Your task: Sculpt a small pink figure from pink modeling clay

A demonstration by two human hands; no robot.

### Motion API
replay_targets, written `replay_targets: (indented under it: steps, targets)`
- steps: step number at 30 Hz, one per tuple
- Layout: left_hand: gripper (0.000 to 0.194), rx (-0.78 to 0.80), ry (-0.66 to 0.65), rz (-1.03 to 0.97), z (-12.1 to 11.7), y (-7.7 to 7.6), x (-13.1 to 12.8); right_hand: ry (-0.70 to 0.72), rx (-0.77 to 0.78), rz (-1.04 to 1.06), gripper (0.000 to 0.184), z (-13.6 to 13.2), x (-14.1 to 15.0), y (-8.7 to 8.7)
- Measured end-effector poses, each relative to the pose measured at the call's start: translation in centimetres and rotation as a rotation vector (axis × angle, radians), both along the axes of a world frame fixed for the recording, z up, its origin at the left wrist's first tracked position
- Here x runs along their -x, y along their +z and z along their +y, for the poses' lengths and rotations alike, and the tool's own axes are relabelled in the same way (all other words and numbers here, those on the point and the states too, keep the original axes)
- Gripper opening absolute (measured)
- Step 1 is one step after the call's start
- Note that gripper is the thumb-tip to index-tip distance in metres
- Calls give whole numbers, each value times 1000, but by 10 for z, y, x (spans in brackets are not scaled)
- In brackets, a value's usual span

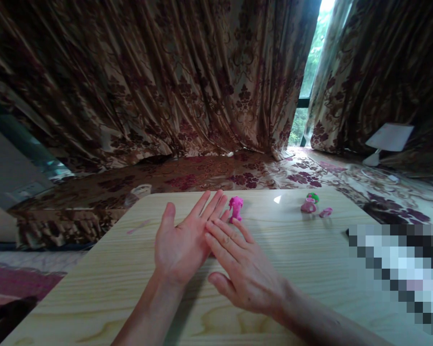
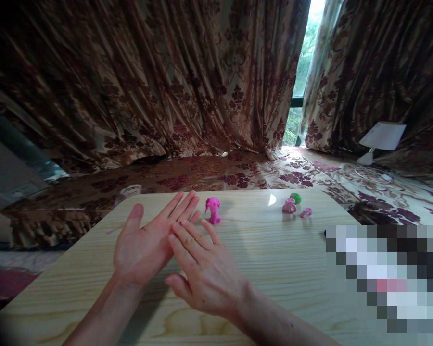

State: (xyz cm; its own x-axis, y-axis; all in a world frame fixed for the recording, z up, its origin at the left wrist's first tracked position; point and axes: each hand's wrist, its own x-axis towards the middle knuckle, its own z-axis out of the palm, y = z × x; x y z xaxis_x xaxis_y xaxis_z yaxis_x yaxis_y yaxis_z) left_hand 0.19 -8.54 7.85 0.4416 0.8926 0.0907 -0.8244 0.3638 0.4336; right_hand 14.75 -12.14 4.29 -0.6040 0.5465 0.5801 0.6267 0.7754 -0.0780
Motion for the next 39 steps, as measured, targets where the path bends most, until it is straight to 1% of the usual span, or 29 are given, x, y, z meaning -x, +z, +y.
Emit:
replay_targets:
  steps: [2,3,5,6,8,10,12,14,16,18,20,22,24,26,28,30,32,35,37,39]
  targets:
    - [65,25,-47,20,-1,-3,-3,23,-10,-22,56,1,2,1]
    - [65,40,-89,38,-2,-4,-5,8,-11,-24,57,2,1,1]
    - [65,48,-154,61,-3,-6,-7,-61,-10,-5,58,5,-1,1]
    - [65,40,-163,60,-3,-6,-7,-95,-8,6,58,5,-2,0]
    - [67,10,-133,40,-1,-4,-3,-108,-7,4,56,4,-3,-1]
    - [68,-16,-74,16,1,-3,0,-58,-7,-20,55,2,-2,-1]
    - [67,-15,-47,17,1,-4,0,7,-4,-51,56,1,1,-1]
    - [65,11,-80,44,0,-6,-4,22,4,-56,58,2,2,0]
    - [64,33,-138,72,-2,-8,-8,-27,15,-29,59,4,1,0]
    - [64,24,-144,77,-2,-7,-7,-86,21,8,57,5,-1,0]
    - [66,-3,-92,64,0,-5,-3,-85,21,18,55,3,-2,0]
    - [66,-15,-31,56,1,-5,-1,-34,22,-5,56,1,0,0]
    - [65,-1,-8,67,1,-7,-3,26,23,-43,57,0,2,0]
    - [63,30,-45,88,-1,-10,-7,32,27,-59,59,2,3,1]
    - [63,47,-108,96,-2,-10,-11,-28,35,-39,60,4,1,1]
    - [64,36,-131,86,-2,-9,-9,-83,41,-21,59,4,-1,0]
    - [67,13,-76,63,0,-6,-4,-75,40,-27,57,1,-1,0]
    - [66,14,15,51,2,-4,1,15,27,-66,57,-2,3,1]
    - [65,36,-18,73,1,-6,-1,31,19,-74,58,-2,5,2]
    - [65,48,-100,94,0,-7,-4,-22,21,-53,59,1,3,1]
